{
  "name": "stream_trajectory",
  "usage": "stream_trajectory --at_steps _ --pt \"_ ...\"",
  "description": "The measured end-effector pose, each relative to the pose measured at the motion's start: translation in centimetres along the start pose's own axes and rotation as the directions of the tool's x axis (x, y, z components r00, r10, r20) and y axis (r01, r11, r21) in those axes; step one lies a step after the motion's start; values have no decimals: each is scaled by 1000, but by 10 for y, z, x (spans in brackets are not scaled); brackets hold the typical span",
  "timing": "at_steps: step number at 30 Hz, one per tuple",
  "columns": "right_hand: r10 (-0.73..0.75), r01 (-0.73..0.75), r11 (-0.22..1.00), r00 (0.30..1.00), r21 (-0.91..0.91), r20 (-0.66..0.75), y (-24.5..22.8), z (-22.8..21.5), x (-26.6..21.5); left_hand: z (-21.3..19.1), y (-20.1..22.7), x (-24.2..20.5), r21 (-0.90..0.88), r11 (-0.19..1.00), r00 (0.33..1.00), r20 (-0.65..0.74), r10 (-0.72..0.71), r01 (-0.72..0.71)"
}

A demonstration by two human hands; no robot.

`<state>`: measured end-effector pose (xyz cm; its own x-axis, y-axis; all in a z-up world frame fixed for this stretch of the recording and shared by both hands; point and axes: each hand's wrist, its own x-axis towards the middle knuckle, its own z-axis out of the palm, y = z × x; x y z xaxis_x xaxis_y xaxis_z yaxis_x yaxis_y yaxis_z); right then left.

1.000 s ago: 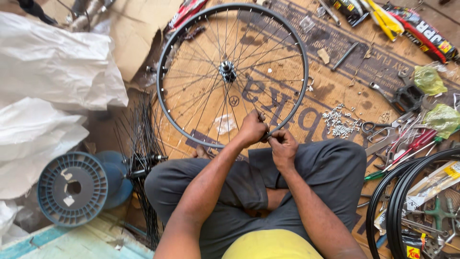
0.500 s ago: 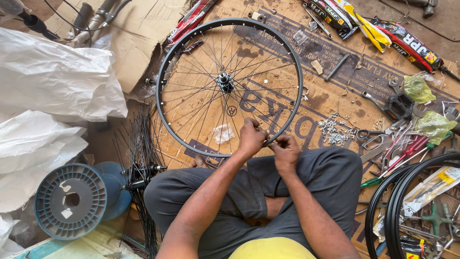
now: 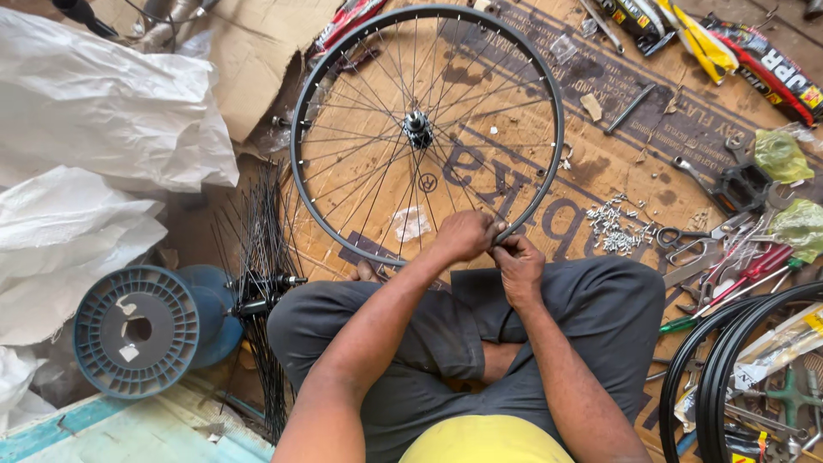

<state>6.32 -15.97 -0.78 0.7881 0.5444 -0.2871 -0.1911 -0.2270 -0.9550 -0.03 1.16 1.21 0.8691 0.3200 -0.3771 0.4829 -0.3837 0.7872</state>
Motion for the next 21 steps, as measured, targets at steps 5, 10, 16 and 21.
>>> stream_trajectory --at_steps 5,10,16,21 --pt "-40 40 997 999 -60 3 -4 -2 -4 9 -9 8 -162 974 987 5 158 -155" --pt "-27 30 998 998 -59 52 -9 1 2 4 -10 9 -4 999 999 -28 37 -37" --pt "-101 119 970 990 -213 94 -7 -6 -3 -4 -6 3 -141 988 992 100 80 -65" --pt "-13 15 1000 995 -15 99 -3 -3 -3 -9 -5 -6 -80 996 999 36 41 -38"
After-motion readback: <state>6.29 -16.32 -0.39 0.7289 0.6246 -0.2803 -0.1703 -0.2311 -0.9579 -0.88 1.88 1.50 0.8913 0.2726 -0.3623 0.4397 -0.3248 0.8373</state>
